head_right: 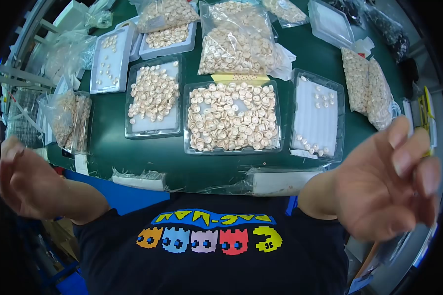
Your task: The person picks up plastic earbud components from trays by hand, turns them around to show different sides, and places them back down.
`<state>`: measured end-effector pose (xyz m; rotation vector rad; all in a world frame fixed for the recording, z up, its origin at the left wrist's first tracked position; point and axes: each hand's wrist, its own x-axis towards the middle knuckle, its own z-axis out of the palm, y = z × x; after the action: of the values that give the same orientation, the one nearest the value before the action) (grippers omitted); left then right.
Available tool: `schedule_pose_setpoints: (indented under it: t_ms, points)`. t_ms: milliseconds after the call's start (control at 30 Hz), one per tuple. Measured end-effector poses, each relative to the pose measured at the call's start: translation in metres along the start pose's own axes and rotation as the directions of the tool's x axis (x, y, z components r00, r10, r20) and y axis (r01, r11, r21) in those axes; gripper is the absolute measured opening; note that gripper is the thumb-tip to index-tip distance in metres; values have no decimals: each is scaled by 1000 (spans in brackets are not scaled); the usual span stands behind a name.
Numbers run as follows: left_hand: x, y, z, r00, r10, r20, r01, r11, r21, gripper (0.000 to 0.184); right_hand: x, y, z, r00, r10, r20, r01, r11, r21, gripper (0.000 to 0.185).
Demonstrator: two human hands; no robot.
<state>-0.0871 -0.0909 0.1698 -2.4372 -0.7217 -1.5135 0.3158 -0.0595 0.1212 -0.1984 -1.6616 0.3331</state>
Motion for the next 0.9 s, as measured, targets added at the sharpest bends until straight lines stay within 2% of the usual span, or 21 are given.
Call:
schedule_pose_setpoints:
  t_ms: [33, 67, 100, 133, 300, 333, 400, 433, 567, 600, 667, 700, 733, 767, 800, 833, 867, 900]
  points:
    - [1, 7, -6, 984, 55, -171, -66, 996, -64, 37, 13, -17, -10, 994, -15, 113, 23, 997, -73, 24]
    - [5, 12, -10, 936, 97, -340, -143, 983, -111, 43, 24, -27, -5, 991, -89, 99, 104, 982, -155, 34]
    - [37, 23, 20, 799, 140, -585, -279, 948, -154, 45, 31, -32, 2, 982, -163, 94, 181, 954, -239, 44]
    - [64, 33, 50, 602, 141, -786, -414, 897, -156, 51, 31, -35, 1, 982, -161, 97, 180, 953, -242, 44]
    - [31, 40, -11, 612, 158, -775, -409, 902, -139, 50, -8, -90, -127, 981, -161, 109, 185, 944, -273, 43]
    - [28, 41, -19, 616, 163, -771, -406, 904, -134, 50, -5, -88, -115, 981, -160, 111, 185, 943, -277, 42]
    - [23, 41, -25, 628, 172, -759, -399, 909, -123, 49, -39, -133, -215, 981, -157, 111, 183, 942, -282, 42]
    - [26, 43, -17, 634, 177, -753, -396, 911, -120, 49, -47, -140, -235, 982, -156, 109, 181, 941, -287, 42]
    - [-3, 38, -74, 656, 188, -731, -377, 921, -101, 48, -69, -169, -312, 983, -146, 114, 174, 938, -300, 41]
    - [-6, 38, -79, 660, 191, -726, -371, 924, -95, 48, -65, -164, -304, 983, -143, 117, 173, 937, -302, 40]
    - [-5, 40, -73, 675, 197, -711, -362, 928, -86, 48, -78, -177, -336, 984, -137, 114, 166, 937, -307, 40]
    - [-2, 40, -66, 679, 203, -706, -358, 930, -77, 48, -73, -170, -320, 984, -138, 116, 168, 936, -309, 40]
    - [-12, 40, -86, 680, 212, -702, -360, 931, -68, 47, -90, -190, -371, 983, -143, 117, 173, 934, -312, 40]
    - [-8, 39, -74, 681, 221, -698, -361, 931, -58, 47, -70, -164, -308, 982, -149, 120, 180, 932, -316, 39]
    - [-15, 39, -84, 679, 233, -696, -366, 930, -45, 47, -72, -164, -313, 980, -159, 122, 190, 928, -320, 39]
    - [-8, 41, -68, 678, 247, -693, -372, 927, -34, 47, -66, -155, -285, 978, -170, 123, 201, 924, -325, 39]
    - [-16, 41, -80, 675, 262, -690, -380, 925, -21, 47, -84, -175, -331, 975, -182, 125, 213, 920, -330, 39]
    - [-20, 43, -83, 674, 275, -685, -384, 923, -8, 46, -67, -151, -275, 973, -192, 126, 223, 916, -333, 38]
